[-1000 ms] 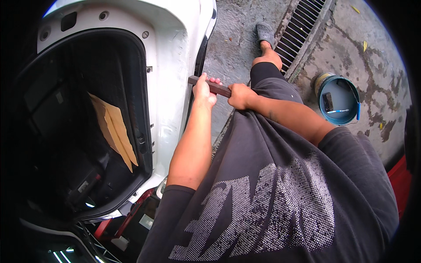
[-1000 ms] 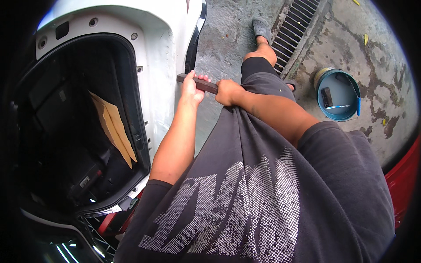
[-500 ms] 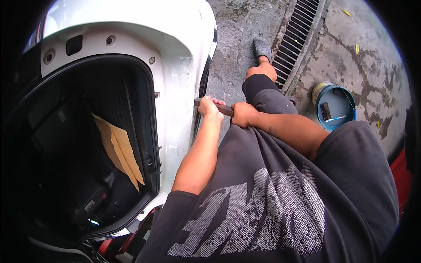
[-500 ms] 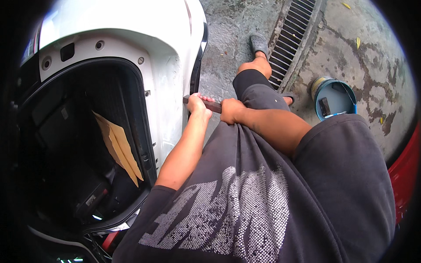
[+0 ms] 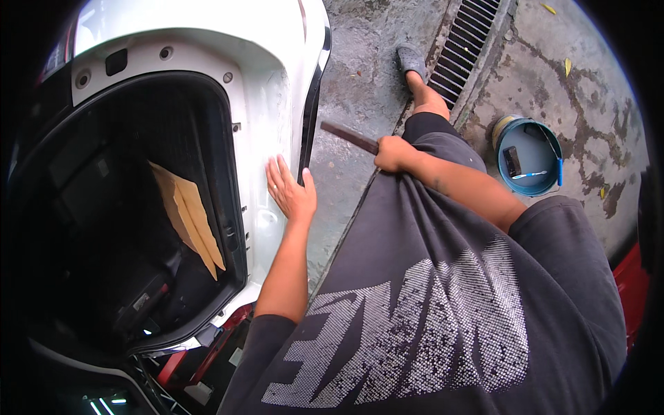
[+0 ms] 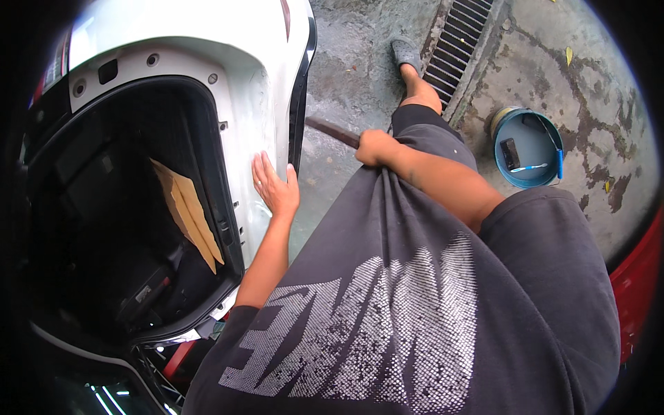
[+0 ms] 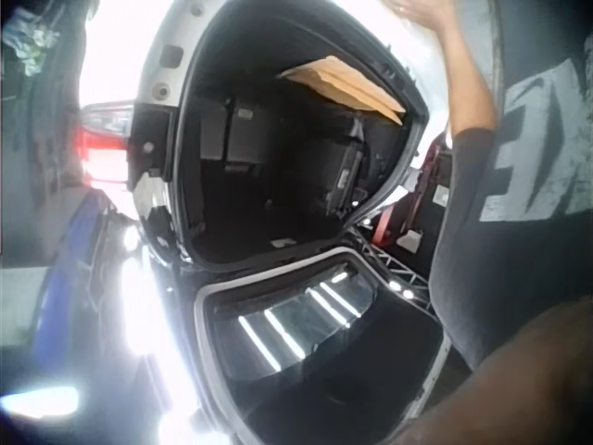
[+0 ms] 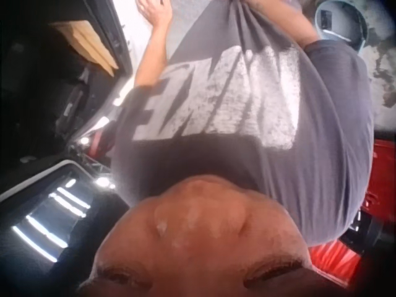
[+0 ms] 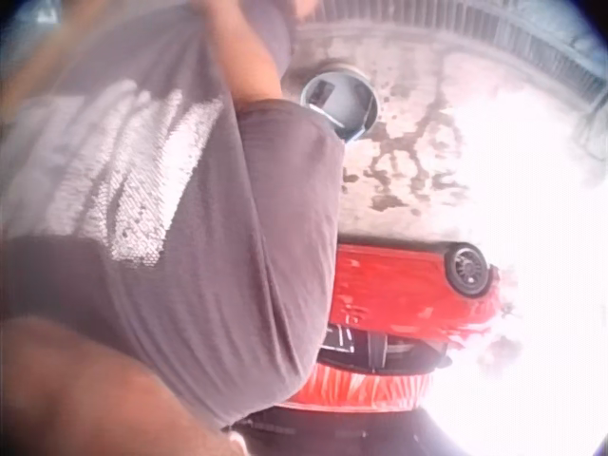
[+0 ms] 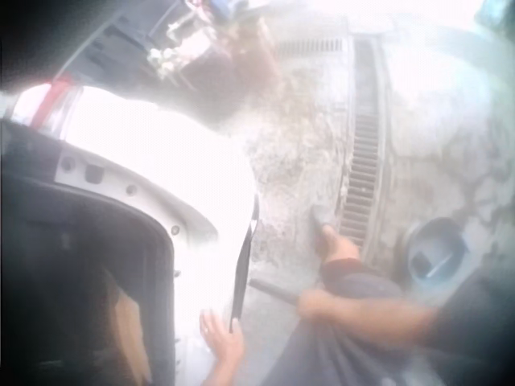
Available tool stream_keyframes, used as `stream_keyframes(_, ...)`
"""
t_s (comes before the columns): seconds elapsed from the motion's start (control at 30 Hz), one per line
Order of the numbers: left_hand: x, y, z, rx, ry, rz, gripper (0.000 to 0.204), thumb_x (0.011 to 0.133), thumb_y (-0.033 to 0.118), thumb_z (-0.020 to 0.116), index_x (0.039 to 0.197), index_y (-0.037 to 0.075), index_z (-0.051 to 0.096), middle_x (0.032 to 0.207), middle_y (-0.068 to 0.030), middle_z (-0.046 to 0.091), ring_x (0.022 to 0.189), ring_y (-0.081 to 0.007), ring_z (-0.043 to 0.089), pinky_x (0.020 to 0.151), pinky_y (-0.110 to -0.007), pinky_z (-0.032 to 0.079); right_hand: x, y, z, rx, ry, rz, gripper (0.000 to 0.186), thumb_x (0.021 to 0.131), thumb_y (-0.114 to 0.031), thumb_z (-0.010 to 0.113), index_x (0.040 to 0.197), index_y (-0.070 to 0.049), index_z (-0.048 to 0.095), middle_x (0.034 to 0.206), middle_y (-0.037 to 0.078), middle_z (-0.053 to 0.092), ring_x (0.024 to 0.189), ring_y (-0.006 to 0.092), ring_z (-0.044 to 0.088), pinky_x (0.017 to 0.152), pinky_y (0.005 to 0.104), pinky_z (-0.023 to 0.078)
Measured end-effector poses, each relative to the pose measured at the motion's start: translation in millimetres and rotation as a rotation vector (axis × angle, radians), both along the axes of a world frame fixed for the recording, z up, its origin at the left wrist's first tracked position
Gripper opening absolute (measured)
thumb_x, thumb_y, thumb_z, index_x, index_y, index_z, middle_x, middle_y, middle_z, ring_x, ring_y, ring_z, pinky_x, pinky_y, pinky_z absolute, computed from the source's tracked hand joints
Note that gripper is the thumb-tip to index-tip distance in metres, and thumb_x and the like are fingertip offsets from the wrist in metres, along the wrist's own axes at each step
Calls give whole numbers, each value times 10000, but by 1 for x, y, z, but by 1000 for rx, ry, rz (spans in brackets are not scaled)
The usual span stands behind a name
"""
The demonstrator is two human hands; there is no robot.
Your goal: The person prepares a white car bumper by wiping the surface, using a heat gun to apply heat, and sanding the edges with a sanding block. The person repeatedly checks the surface smoothness by hand.
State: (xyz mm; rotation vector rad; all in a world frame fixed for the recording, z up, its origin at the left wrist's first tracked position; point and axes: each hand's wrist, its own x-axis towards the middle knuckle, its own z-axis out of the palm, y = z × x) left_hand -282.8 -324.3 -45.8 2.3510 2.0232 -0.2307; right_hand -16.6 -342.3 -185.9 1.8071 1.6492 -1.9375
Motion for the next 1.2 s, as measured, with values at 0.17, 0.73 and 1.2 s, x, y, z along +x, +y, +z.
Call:
stream_keyframes(0.17,-6,23,-13,-208,89,-73,1066,1013,467,678,1737,-56,96,1832,-267,49,1706,-419,22,1375,-547,65,5,-22,7,30,22,-9,431,856,-176,629,1203,27,784,1220,307,759,1167,447,742,1034,503,586)
stream_keyframes(0.73,26,-6,-74,-520,-1498,1374,806,985,650,749,1552,140,489,1315,-105,640,1209,-278,633,1073,-531,470,-63,-21,37,73,126,21,444,841,-152,625,1240,3,747,1213,316,756,1188,454,730,1055,517,573)
stream_keyframes(1.2,62,40,-101,-43,-1330,1689,275,984,199,681,846,43,501,728,-57,521,542,-180,522,524,-400,527,-90,-10,26,10,151,-70,373,801,-113,662,1131,41,741,1113,333,757,1118,462,738,1030,517,561)
